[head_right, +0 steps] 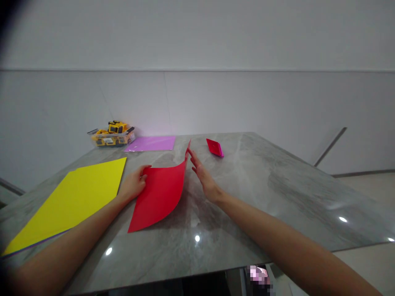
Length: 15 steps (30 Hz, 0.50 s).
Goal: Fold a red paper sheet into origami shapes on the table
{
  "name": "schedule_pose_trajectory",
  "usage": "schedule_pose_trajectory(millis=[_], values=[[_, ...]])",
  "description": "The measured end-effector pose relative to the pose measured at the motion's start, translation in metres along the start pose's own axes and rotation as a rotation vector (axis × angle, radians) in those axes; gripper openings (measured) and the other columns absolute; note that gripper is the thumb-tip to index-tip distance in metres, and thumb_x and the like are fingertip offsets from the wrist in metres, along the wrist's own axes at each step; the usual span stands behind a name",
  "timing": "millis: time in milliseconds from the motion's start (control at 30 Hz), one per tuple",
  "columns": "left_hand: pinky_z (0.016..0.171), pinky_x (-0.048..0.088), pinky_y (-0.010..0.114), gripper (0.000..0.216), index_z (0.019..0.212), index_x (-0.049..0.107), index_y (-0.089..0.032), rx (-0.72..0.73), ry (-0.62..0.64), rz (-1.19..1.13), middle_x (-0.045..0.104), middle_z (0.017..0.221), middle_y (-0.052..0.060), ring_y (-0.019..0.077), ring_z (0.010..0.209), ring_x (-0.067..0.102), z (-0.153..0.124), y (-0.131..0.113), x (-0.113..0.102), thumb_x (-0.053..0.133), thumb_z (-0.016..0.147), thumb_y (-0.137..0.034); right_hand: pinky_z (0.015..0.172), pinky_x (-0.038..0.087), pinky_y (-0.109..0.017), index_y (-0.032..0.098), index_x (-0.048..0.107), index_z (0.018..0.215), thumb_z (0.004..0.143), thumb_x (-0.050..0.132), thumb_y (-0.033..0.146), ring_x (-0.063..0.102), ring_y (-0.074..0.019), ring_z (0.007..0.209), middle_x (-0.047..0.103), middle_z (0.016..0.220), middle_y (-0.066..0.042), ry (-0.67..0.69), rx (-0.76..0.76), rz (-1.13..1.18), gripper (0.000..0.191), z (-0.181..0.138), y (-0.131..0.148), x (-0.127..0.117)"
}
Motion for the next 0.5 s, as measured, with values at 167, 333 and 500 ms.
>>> schedule_pose_trajectory(millis=[167,333,500], values=[[0.081,0.048,0.037,0.045,0.133,0.046,-0.016,0.053,0.044,0.102,0.069,0.105,0.015,0.0278,0.098,0.066,-0.005,-0.002,-0.003,0.041,0.088,-0.020,0.109,0.029,-0.051,0.036,0.041,0.136,0.092,0.024,0.065,0.031,-0.0235,0.139,0.035,0.151,0.002,-0.259,0.085,0.186,0.056,0.015,-0.017,-0.017],[0.076,0.049,0.037,0.045,0.135,0.043,-0.018,0.129,0.100,0.147,0.071,0.093,0.012,0.0270,0.086,0.068,-0.007,-0.008,-0.002,0.039,0.091,-0.024,0.094,0.047,-0.047,0.024,0.062,0.108,0.082,0.048,0.062,0.059,-0.0284,0.110,0.068,0.108,-0.005,-0.411,0.130,0.321,0.048,0.012,-0.024,-0.026],[0.082,0.048,0.036,0.045,0.135,0.043,-0.017,0.135,0.087,0.140,0.070,0.102,0.013,0.0266,0.097,0.066,-0.005,-0.010,0.001,0.039,0.091,-0.026,0.094,0.048,-0.047,0.024,0.066,0.098,0.081,0.052,0.056,0.060,-0.0275,0.106,0.070,0.095,-0.003,-0.455,0.043,0.206,0.039,0.006,-0.022,-0.030]])
Point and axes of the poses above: each hand's wrist, its own z-axis towards the middle knuckle, its own x-axis out of the palm, y = z × x, the point moved 7 cm from there along z, towards the middle knuckle
